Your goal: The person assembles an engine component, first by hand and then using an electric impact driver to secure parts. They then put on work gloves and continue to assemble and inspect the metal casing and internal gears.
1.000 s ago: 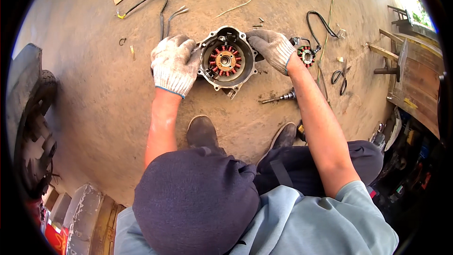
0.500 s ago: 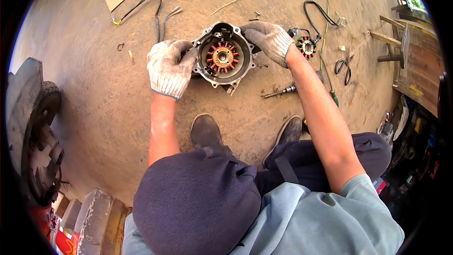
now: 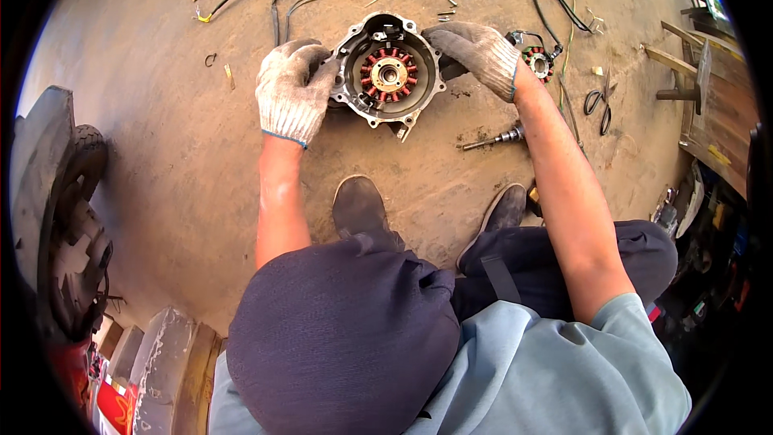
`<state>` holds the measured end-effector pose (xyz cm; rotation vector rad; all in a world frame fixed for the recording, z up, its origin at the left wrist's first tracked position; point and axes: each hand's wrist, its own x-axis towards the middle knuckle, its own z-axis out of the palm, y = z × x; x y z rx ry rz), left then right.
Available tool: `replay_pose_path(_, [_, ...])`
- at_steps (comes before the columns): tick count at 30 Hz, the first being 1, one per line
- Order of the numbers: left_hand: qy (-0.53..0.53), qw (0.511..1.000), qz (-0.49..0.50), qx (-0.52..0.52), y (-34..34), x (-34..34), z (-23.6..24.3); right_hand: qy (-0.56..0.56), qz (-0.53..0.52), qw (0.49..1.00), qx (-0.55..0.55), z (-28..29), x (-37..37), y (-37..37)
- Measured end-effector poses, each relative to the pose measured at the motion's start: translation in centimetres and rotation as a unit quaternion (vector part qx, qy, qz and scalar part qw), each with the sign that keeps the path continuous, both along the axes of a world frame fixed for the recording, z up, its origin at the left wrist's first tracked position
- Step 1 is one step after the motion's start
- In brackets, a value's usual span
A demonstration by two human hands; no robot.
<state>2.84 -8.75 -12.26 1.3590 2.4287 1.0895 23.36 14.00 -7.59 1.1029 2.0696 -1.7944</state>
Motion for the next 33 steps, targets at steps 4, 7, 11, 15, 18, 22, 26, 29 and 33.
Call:
replay_pose_path(4, [-0.032,0.999,0.012,-0.021,-0.4,-0.1,-0.2,-0.017,0.002,0.999,-0.033,0.7,-0.2,-0.4])
replay_pose_path(7, [-0.049,0.998,0.007,-0.039,-0.5,-0.5,-0.4,-0.017,0.063,0.998,0.01,0.5,-0.4,-0.5])
replay_pose_path(11, [-0.193,0.974,0.083,-0.081,-1.1,-1.0,-0.1,-0.016,0.064,0.998,0.022,0.3,-0.1,-0.9])
replay_pose_path(15, [-0.289,0.948,0.112,-0.072,-1.5,-1.3,-0.5,-0.058,0.08,0.995,-0.018,-0.3,0.2,-0.4])
replay_pose_path(18, [-0.288,0.949,0.097,-0.083,-1.8,-1.5,-0.9,-0.029,-0.016,0.998,-0.05,0.1,0.3,-1.3])
replay_pose_path(22, [-0.334,0.932,0.113,-0.086,-2.0,-1.8,-1.3,-0.088,0.08,0.993,-0.006,0.9,-1.4,-1.4])
replay_pose_path(26, [-0.355,0.92,0.125,-0.107,-2.4,-2.8,-0.8,-0.057,0.054,0.997,-0.024,1.4,-1.8,-2.4])
replay_pose_path(29, [-0.364,0.919,0.11,-0.102,-2.3,-2.9,0.0,-0.038,0.033,0.998,-0.033,0.9,-1.2,-2.2])
replay_pose_path(33, [-0.411,0.901,0.085,-0.106,-1.5,-1.9,0.4,-0.059,0.047,0.997,-0.021,-0.4,-0.1,-1.6])
